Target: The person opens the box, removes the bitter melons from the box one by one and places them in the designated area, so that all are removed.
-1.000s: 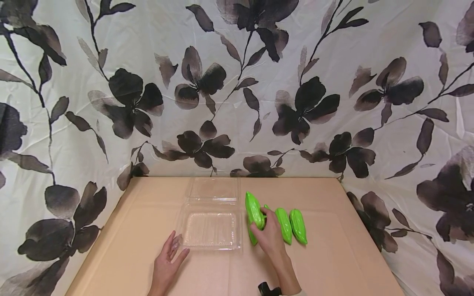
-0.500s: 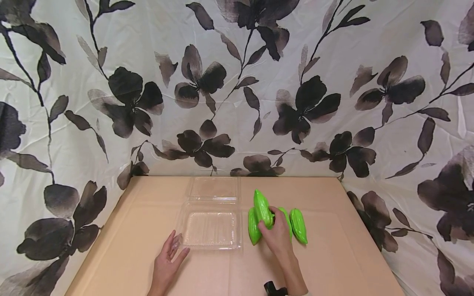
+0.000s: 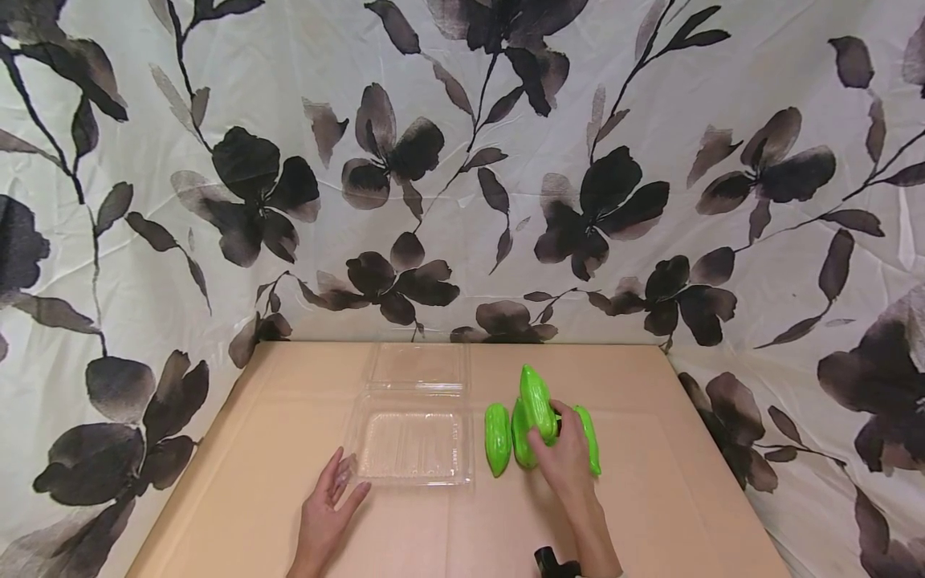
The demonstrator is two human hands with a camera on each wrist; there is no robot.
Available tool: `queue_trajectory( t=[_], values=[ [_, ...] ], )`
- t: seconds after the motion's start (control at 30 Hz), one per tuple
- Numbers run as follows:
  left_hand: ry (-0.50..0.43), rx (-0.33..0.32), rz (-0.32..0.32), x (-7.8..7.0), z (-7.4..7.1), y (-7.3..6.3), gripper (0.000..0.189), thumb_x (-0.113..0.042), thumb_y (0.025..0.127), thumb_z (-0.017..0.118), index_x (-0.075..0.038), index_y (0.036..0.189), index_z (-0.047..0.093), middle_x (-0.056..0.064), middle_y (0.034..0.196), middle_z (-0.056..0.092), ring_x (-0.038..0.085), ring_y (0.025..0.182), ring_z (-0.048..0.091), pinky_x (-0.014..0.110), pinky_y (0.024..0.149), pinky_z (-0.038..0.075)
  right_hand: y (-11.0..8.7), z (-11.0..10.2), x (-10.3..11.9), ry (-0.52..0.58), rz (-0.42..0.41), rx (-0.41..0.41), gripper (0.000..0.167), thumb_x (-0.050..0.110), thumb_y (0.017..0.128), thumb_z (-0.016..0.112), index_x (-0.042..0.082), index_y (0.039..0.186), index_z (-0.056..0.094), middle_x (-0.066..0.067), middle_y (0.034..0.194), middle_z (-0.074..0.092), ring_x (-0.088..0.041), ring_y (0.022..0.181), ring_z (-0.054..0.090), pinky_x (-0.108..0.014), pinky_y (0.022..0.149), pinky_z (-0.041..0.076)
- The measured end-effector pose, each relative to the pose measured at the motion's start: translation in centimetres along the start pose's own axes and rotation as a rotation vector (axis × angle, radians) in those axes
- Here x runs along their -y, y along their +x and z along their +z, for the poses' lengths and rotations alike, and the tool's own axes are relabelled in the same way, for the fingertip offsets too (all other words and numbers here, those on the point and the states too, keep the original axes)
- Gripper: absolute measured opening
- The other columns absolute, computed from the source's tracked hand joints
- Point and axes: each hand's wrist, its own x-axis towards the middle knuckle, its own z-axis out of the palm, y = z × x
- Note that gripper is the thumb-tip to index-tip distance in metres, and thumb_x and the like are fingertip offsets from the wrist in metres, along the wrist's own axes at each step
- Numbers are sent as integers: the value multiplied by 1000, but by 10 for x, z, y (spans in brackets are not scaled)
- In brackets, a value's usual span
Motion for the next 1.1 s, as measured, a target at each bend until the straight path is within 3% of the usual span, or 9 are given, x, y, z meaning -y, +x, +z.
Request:
queue_trajectory(
  t=[0.17,0.43,0.6,0.73,0.83,1.03,1.1],
  values=[
    [2,-6,31,2,1,1,78,-26,87,80,-9,152,41,17,141,61,36,130,57,10,104,47,1,-7,-7,-19,-3,-40,53,13,86,69,-1,135,53,-17,123,62,-27,99,63,-25,79,53],
    [-5,-9,33,2,1,1,78,-25,86,81,-10,152,41,15,140,61,35,131,57,4,101,44,1,-18,-19,-21,46,-55,52,14,90,66,0,138,50,-17,127,60,-31,105,63,-33,84,55],
    [-16,-5,12,1,1,1,80,-27,85,82,-12,152,41,12,141,62,31,132,56,0,100,41,0,-28,-24,-17,80,-61,53,16,91,64,1,140,49,-18,131,59,-32,107,62,-13,80,46],
    [-18,-5,14,1,1,1,79,-27,85,82,-12,152,41,11,141,62,32,131,57,0,100,41,-1,-34,-30,-12,83,-90,53,15,91,64,0,140,49,-19,132,59,-33,107,62,-4,76,38],
    [-17,1,20,3,1,1,79,-26,86,81,-12,152,41,12,141,61,33,131,57,5,103,44,-2,-37,-37,-17,83,-118,53,14,91,64,-1,140,49,-20,131,59,-33,106,62,-1,74,36],
    [-5,41,10,0,-2,0,80,-26,89,78,-8,154,35,20,144,57,37,133,55,34,109,48,-6,-46,-47,-25,128,-122,55,15,92,63,-2,142,47,-23,129,58,-36,108,60,2,69,33],
    [-13,40,-3,-1,-2,0,80,-28,89,78,-9,154,36,20,143,57,37,133,55,28,109,49,-6,-48,-50,-36,149,-114,56,15,93,62,-2,143,46,-23,129,58,-36,110,59,1,69,33]
  ],
)
